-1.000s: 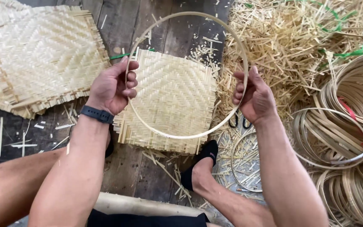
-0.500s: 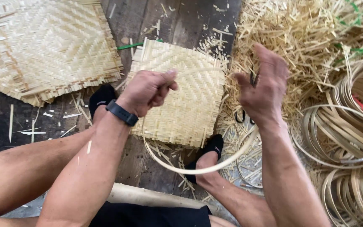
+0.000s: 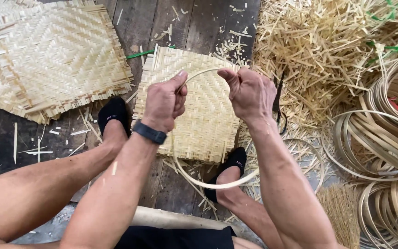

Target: The person sits on the floor of a bamboo workshop and assembles round woven bamboo trays. They place a square woven bamboo mat on a round wooden mold, fit a bent bamboo rim hoop around the mat, press the assembly with a wooden block, and trim the excess mat edges with scissors.

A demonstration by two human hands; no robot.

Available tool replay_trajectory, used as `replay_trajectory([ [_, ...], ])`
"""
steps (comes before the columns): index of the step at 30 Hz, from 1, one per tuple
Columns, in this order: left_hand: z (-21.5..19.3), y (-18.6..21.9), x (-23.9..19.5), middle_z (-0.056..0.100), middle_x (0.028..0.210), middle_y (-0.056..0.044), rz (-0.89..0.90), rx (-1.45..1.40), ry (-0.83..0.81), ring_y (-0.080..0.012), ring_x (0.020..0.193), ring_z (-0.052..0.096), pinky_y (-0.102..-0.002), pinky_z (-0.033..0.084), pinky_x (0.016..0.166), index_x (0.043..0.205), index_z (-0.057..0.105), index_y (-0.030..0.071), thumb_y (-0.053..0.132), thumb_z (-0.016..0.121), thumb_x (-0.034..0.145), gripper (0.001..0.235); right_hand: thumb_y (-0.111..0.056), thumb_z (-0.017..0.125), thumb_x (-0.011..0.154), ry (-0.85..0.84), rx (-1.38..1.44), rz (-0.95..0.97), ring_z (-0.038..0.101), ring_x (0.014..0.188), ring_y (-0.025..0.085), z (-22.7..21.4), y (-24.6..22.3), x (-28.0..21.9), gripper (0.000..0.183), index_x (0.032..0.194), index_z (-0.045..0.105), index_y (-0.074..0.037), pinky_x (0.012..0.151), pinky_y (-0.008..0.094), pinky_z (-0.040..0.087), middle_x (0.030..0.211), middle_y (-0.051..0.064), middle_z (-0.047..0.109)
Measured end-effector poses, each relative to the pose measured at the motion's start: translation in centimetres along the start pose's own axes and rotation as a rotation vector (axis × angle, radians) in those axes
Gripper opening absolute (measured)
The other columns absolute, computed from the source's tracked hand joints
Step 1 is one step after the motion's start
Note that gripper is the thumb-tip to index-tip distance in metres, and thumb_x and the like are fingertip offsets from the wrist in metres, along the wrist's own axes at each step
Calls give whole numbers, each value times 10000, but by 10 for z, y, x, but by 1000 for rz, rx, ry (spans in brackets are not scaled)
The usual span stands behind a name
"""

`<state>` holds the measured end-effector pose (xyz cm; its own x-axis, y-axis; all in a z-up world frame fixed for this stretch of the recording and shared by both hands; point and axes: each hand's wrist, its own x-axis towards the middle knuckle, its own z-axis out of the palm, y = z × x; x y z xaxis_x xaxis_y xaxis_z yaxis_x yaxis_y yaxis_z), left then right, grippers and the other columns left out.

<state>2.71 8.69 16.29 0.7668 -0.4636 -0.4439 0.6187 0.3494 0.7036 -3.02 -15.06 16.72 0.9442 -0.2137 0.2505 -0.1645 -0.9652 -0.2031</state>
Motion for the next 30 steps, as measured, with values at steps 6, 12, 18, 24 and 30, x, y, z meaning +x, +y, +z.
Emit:
replay_trajectory([
  [6,-8,1,3,472,472,72,-98,-64,22,-41,347,348,-211,264,327,706,601,106,296,629,1017,367,-785,395,992,-53,274,320,457,545,58,-11,34,4,627,698,506,-243,410,285,352,720,-94,537],
  [12,-27,-2,16,456,498,78,-100,-92,53,-43,376,356,-213,280,340,750,593,118,338,597,1039,363,-604,450,1046,-96,325,516,474,558,107,-28,36,-7,591,730,541,-113,492,324,469,652,-26,537],
  [18,-34,22,18,541,630,33,-20,-380,19,-71,543,485,-218,408,493,980,662,59,433,513,1035,407,-434,437,1113,-78,1579,794,528,627,120,-10,69,-53,491,1276,645,-21,576,287,506,761,5,569],
  [24,-55,-34,36,462,550,51,26,-434,139,-81,466,419,-230,339,419,896,675,72,511,546,1000,469,-303,517,1085,255,1803,711,463,535,60,5,36,-59,441,1508,533,-183,450,220,433,684,-38,519],
  [30,-64,-33,38,388,481,43,148,-623,276,-109,401,351,-271,255,352,675,512,136,399,587,1035,452,-213,588,1087,18,1700,595,447,460,64,22,39,-87,421,1497,574,-117,398,239,424,598,-43,461],
])
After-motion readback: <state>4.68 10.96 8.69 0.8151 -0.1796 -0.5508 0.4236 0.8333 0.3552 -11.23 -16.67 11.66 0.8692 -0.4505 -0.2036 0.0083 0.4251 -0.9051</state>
